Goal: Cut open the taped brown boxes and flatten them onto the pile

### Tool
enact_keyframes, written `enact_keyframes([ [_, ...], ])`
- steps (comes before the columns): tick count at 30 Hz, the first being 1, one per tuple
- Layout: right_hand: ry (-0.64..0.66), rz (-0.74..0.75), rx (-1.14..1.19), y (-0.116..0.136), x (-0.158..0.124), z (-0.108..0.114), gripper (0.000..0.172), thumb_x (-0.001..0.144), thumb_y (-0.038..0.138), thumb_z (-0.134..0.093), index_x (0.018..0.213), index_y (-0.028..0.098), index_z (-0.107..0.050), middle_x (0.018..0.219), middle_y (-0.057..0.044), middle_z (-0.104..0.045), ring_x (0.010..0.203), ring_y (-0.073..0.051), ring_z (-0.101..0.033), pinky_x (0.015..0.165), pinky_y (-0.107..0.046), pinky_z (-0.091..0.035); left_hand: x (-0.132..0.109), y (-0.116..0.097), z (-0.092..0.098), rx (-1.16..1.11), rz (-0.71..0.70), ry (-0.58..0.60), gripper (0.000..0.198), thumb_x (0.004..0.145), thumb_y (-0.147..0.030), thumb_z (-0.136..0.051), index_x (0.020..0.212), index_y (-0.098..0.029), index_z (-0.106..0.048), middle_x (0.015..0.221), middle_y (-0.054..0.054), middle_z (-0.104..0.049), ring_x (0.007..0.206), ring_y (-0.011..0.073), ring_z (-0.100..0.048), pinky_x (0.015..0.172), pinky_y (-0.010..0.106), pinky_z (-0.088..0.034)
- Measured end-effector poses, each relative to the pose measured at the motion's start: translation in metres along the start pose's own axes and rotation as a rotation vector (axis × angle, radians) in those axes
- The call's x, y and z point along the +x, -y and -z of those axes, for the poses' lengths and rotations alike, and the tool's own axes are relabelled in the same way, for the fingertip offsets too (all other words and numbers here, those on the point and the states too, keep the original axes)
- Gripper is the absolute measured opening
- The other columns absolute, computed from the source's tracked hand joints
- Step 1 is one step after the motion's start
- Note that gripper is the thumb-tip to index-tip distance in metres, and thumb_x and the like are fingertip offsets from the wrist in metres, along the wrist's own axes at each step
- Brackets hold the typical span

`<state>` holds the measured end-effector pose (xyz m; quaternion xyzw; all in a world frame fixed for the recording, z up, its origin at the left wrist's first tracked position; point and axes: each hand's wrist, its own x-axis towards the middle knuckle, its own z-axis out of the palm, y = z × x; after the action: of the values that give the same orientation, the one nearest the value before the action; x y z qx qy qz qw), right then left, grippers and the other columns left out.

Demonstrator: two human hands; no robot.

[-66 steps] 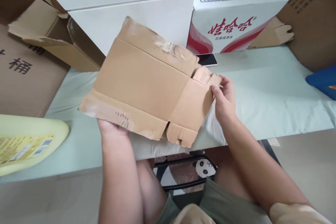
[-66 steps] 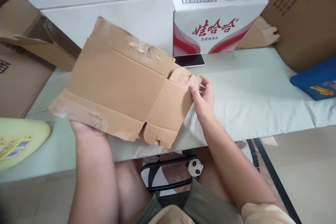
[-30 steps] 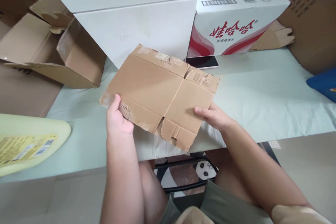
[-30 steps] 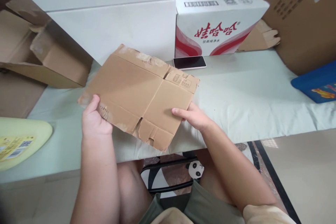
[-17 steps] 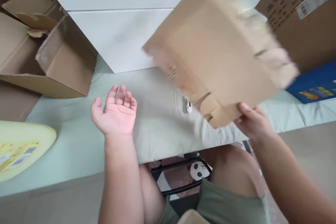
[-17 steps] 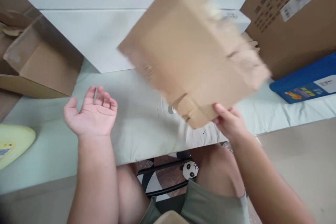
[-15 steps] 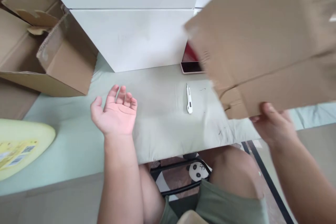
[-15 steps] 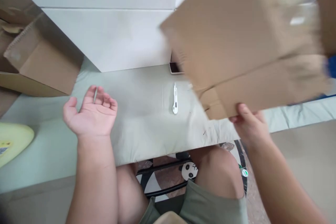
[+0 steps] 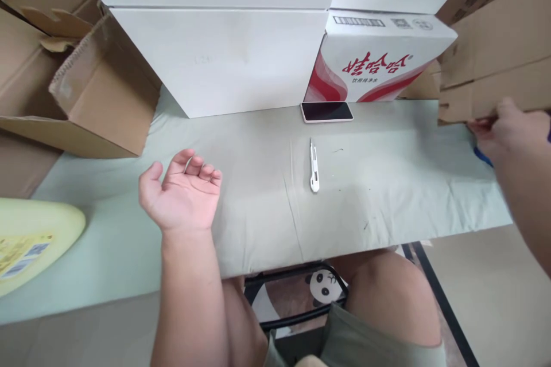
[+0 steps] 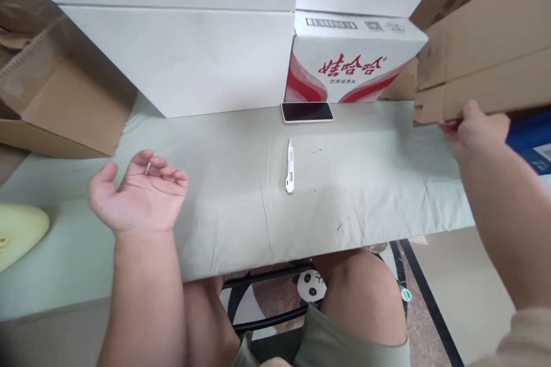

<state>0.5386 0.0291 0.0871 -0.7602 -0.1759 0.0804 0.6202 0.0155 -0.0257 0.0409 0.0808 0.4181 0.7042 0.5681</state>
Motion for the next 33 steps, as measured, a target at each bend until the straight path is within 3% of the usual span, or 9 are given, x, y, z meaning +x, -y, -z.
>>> enact_keyframes([
  [3,0.101,-0.185,-0.091,0.017,0.018,-0.035,0.036,0.1,-0.005,-0.045,0.074,0.02,-0.044,0.122,-0.016,-0.072,0.065,0.003,-0.056,0.063,-0.021,-0.048,-0.002,-0.002,-0.007,-0.042,0.024,-0.091,0.039,0.093,-0.048,-0.043,0.078,-0.021,-0.067,0.067,0.004,-0.062,0.054,0.0128,-0.057,0.051,0.025,-0.053],
  [7,0.246,-0.261,-0.172,0.006,0.011,-0.054,0.032,0.104,0.0,-0.045,0.076,0.015,-0.053,0.096,-0.015,-0.07,0.071,-0.004,-0.064,0.068,-0.027,-0.05,-0.002,-0.003,-0.014,-0.067,0.033,-0.129,0.041,0.095,-0.048,-0.04,0.078,-0.022,-0.066,0.065,0.003,-0.06,0.052,0.0124,-0.056,0.049,0.025,-0.051],
  [10,0.33,-0.287,-0.208,-0.017,-0.003,-0.054,0.027,0.102,0.0,-0.049,0.081,0.016,-0.054,0.082,-0.008,-0.067,0.071,-0.008,-0.067,0.073,-0.03,-0.052,0.001,-0.002,-0.013,-0.053,0.028,-0.111,0.04,0.094,-0.049,-0.041,0.078,-0.022,-0.066,0.066,0.003,-0.06,0.052,0.0119,-0.056,0.05,0.025,-0.052],
  [14,0.401,-0.287,-0.258,-0.036,-0.021,-0.04,0.021,0.1,0.002,-0.055,0.088,0.019,-0.053,0.078,-0.007,-0.068,0.069,-0.012,-0.069,0.074,-0.034,-0.053,0.001,-0.001,-0.009,-0.035,0.037,-0.051,0.04,0.093,-0.051,-0.043,0.077,-0.023,-0.067,0.067,0.003,-0.061,0.053,0.0125,-0.057,0.052,0.025,-0.053],
  [18,0.48,-0.25,-0.324,-0.027,-0.041,-0.027,0.016,0.1,0.006,-0.058,0.089,0.018,-0.056,0.077,-0.007,-0.069,0.069,-0.014,-0.068,0.077,-0.036,-0.052,0.001,-0.006,0.0,-0.065,0.017,-0.038,0.042,0.094,-0.051,-0.041,0.077,-0.023,-0.067,0.067,0.003,-0.062,0.054,0.0121,-0.057,0.053,0.025,-0.053],
  [21,0.564,-0.16,-0.373,-0.006,-0.067,-0.03,0.017,0.1,0.01,-0.061,0.085,0.017,-0.06,0.077,-0.007,-0.068,0.068,-0.014,-0.065,0.077,-0.036,-0.051,0.0,-0.011,0.01,-0.078,-0.001,0.024,0.041,0.093,-0.053,-0.045,0.078,-0.023,-0.068,0.068,0.003,-0.064,0.056,0.0125,-0.059,0.057,0.025,-0.054],
  [26,0.854,0.107,-0.413,0.032,-0.154,-0.071,0.023,0.099,0.006,-0.06,0.08,0.018,-0.065,0.073,-0.003,-0.067,0.067,-0.014,-0.06,0.071,-0.033,-0.047,-0.001,-0.023,0.026,-0.161,-0.017,0.038,0.035,0.089,-0.052,-0.053,0.079,-0.022,-0.068,0.068,0.002,-0.063,0.056,0.0124,-0.059,0.058,0.026,-0.054],
  [31,1.308,0.389,-0.389,0.055,-0.294,-0.131,0.014,0.094,0.007,-0.065,0.091,0.018,-0.074,0.07,0.001,-0.068,0.068,-0.015,-0.062,0.075,-0.034,-0.05,-0.003,-0.041,0.044,-0.225,-0.069,0.064,0.03,0.085,-0.05,-0.063,0.076,-0.022,-0.064,0.068,0.001,-0.061,0.057,0.0127,-0.059,0.06,0.027,-0.053],
  [33,1.47,0.49,-0.333,0.061,-0.352,-0.153,0.008,0.095,0.015,-0.068,0.097,0.02,-0.075,0.086,0.0,-0.073,0.077,-0.015,-0.066,0.086,-0.036,-0.056,-0.004,-0.047,0.05,-0.257,-0.075,0.059,0.031,0.086,-0.049,-0.063,0.075,-0.021,-0.063,0.068,0.0,-0.06,0.056,0.0123,-0.057,0.059,0.027,-0.052],
])
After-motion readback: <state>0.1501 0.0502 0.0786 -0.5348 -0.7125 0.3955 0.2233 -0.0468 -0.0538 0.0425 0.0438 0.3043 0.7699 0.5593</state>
